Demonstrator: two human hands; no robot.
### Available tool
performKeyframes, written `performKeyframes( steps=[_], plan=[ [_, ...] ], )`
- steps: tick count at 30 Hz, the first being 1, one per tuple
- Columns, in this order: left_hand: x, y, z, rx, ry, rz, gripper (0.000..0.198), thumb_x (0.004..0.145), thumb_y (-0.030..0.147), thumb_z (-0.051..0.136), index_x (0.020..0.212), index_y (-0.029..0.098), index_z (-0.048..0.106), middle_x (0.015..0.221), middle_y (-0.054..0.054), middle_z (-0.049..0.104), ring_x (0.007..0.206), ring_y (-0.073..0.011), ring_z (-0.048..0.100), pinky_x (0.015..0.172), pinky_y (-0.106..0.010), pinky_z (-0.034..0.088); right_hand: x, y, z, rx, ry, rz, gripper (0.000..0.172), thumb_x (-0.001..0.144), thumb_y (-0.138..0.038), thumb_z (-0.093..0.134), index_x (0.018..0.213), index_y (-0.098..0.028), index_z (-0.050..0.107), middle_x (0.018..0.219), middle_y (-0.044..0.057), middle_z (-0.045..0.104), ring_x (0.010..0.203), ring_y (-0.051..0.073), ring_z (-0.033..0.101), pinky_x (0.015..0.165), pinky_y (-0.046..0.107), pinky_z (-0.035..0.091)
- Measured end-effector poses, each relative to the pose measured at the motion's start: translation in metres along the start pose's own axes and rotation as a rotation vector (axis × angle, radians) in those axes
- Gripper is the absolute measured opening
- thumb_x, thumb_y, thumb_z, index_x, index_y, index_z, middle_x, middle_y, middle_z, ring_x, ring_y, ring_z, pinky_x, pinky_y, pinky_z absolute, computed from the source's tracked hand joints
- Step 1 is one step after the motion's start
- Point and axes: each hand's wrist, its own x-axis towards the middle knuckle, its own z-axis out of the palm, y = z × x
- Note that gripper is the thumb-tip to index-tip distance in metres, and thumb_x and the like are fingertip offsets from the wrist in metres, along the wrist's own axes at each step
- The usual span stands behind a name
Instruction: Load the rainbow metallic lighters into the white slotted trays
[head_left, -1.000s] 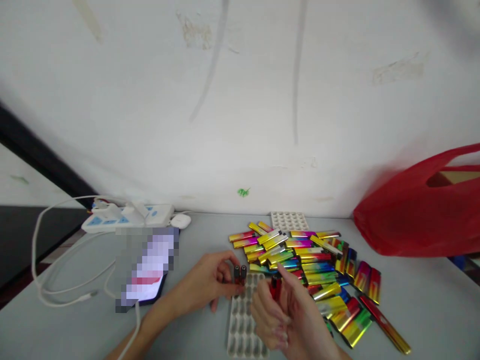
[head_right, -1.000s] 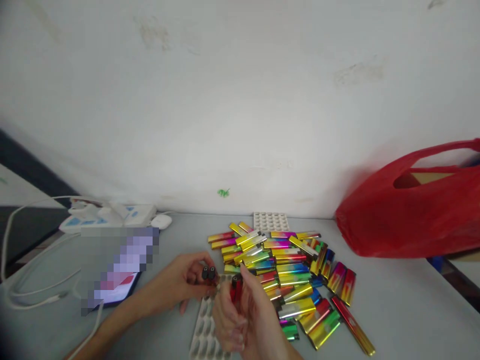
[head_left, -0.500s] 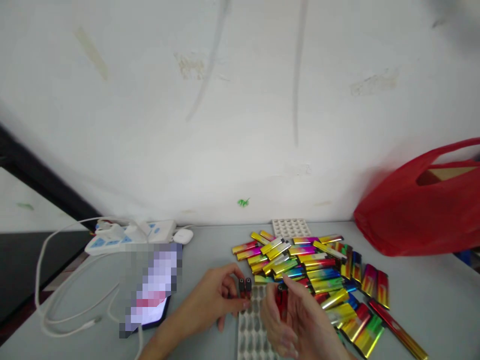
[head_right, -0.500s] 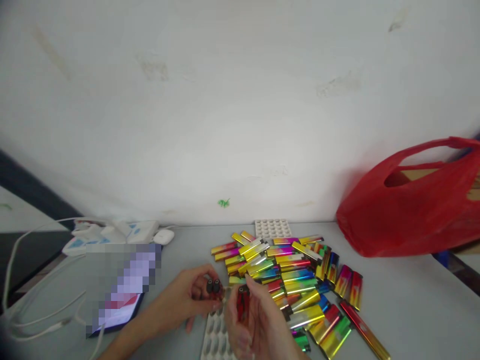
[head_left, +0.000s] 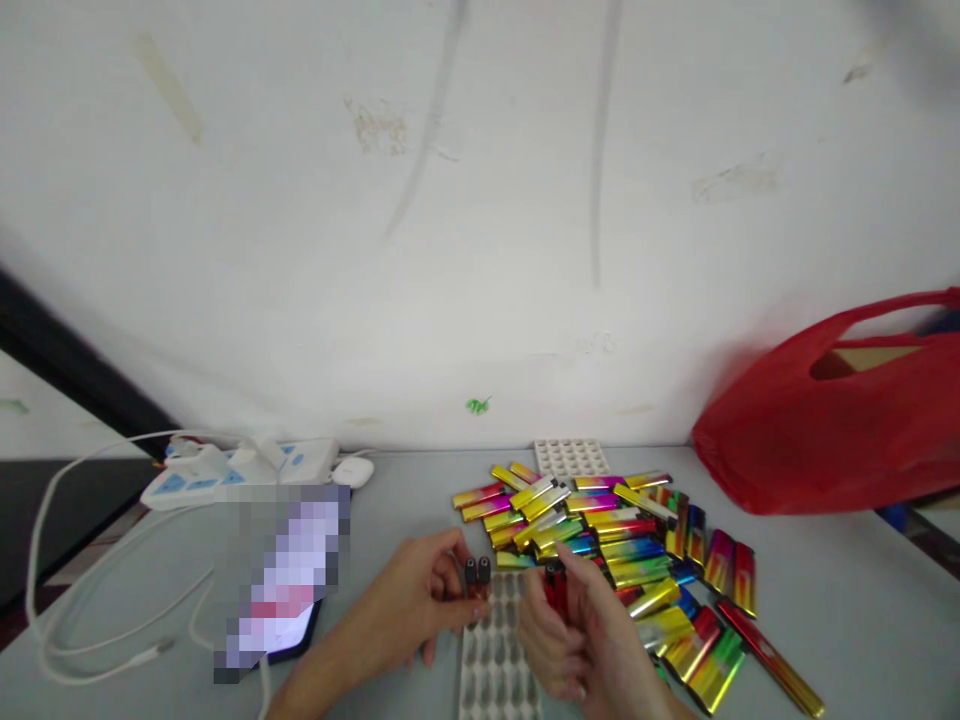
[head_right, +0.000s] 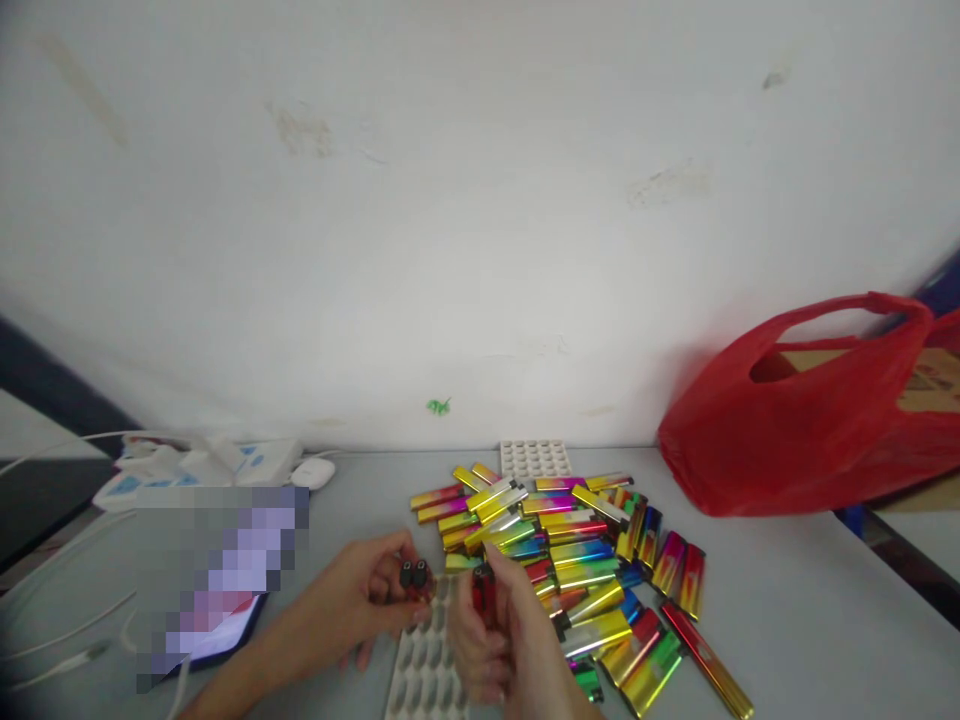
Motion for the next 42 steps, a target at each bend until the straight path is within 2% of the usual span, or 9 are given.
performKeyframes(
  steps=[3,5,9,16,22,27,32,37,42],
  plan=[
    [-0.002,0.000,0.003,-0.010,-0.001,-0.055,0.043,0.077,0.046,0.089,0.097,0.020,0.060,0.081,0.003,0.073,0.040,-0.0089,0.059,0.032,-0.017,0.040,0.001,0.000,-0.003,0.011,0.030,-0.055,0.073,0.088,-0.079,0.077,0.056,-0.025,0.039,0.044,-0.014,0.023,0.036,0.003,0.009,0.033,0.019,0.011],
    [-0.002,-0.002,0.006,-0.040,-0.012,-0.074,0.046,0.077,0.050,0.089,0.097,0.021,0.059,0.083,0.003,0.074,0.040,-0.0105,0.063,0.032,-0.017,0.040,0.000,0.000,-0.004,0.009,0.045,-0.065,0.074,0.088,-0.080,0.076,0.055,-0.025,0.038,0.044,-0.014,0.023,0.035,0.003,0.009,0.033,0.019,0.010],
    [-0.001,-0.005,0.012,-0.079,-0.019,-0.046,0.049,0.078,0.055,0.089,0.097,0.022,0.057,0.077,0.004,0.072,0.039,-0.0130,0.065,0.033,-0.019,0.044,0.000,0.000,-0.003,-0.007,0.043,-0.060,0.073,0.089,-0.079,0.075,0.056,-0.025,0.038,0.044,-0.014,0.023,0.036,0.003,0.009,0.033,0.019,0.010],
    [0.000,-0.005,0.012,-0.099,-0.038,-0.024,0.042,0.081,0.048,0.087,0.097,0.021,0.058,0.077,0.005,0.071,0.039,-0.0118,0.064,0.033,-0.018,0.045,0.001,0.003,-0.005,-0.010,0.017,-0.047,0.071,0.090,-0.080,0.073,0.056,-0.025,0.042,0.043,-0.014,0.025,0.035,0.002,0.011,0.032,0.019,0.010],
    [0.001,-0.009,0.011,-0.113,-0.057,-0.018,0.042,0.083,0.047,0.085,0.099,0.022,0.056,0.078,0.005,0.071,0.040,-0.0109,0.064,0.034,-0.018,0.047,0.004,0.005,-0.013,-0.040,0.121,-0.031,0.073,0.086,-0.078,0.077,0.053,-0.026,0.038,0.043,-0.014,0.022,0.035,0.002,0.008,0.032,0.019,0.008],
    [0.003,-0.012,0.011,-0.106,-0.060,-0.034,0.041,0.084,0.046,0.084,0.101,0.022,0.055,0.080,0.005,0.071,0.039,-0.0105,0.063,0.032,-0.017,0.045,0.010,0.011,-0.025,-0.084,0.068,0.050,0.075,0.083,-0.085,0.074,0.051,-0.026,0.041,0.036,-0.013,0.022,0.029,0.005,0.013,0.029,0.020,0.012],
    [0.002,-0.010,0.011,-0.099,-0.056,-0.022,0.045,0.084,0.051,0.085,0.101,0.022,0.054,0.079,0.005,0.071,0.039,-0.0098,0.063,0.033,-0.016,0.046,0.008,0.012,-0.018,-0.100,0.145,0.045,0.075,0.080,-0.087,0.074,0.051,-0.026,0.042,0.036,-0.013,0.021,0.030,0.005,0.012,0.029,0.020,0.008],
    [0.002,-0.011,0.011,-0.119,-0.070,-0.025,0.048,0.083,0.052,0.086,0.100,0.022,0.054,0.079,0.005,0.071,0.038,-0.0092,0.061,0.033,-0.016,0.046,0.004,0.007,-0.011,-0.033,0.091,0.031,0.072,0.085,-0.080,0.077,0.053,-0.025,0.044,0.038,-0.013,0.023,0.032,0.004,0.014,0.031,0.019,0.013],
    [0.002,-0.010,0.012,-0.112,-0.057,-0.033,0.046,0.082,0.050,0.086,0.098,0.022,0.053,0.081,0.004,0.071,0.038,-0.0093,0.062,0.032,-0.016,0.045,0.002,0.009,-0.019,0.019,0.045,0.062,0.071,0.088,-0.078,0.077,0.055,-0.023,0.047,0.040,-0.012,0.028,0.033,0.005,0.017,0.032,0.019,0.015]
  ],
)
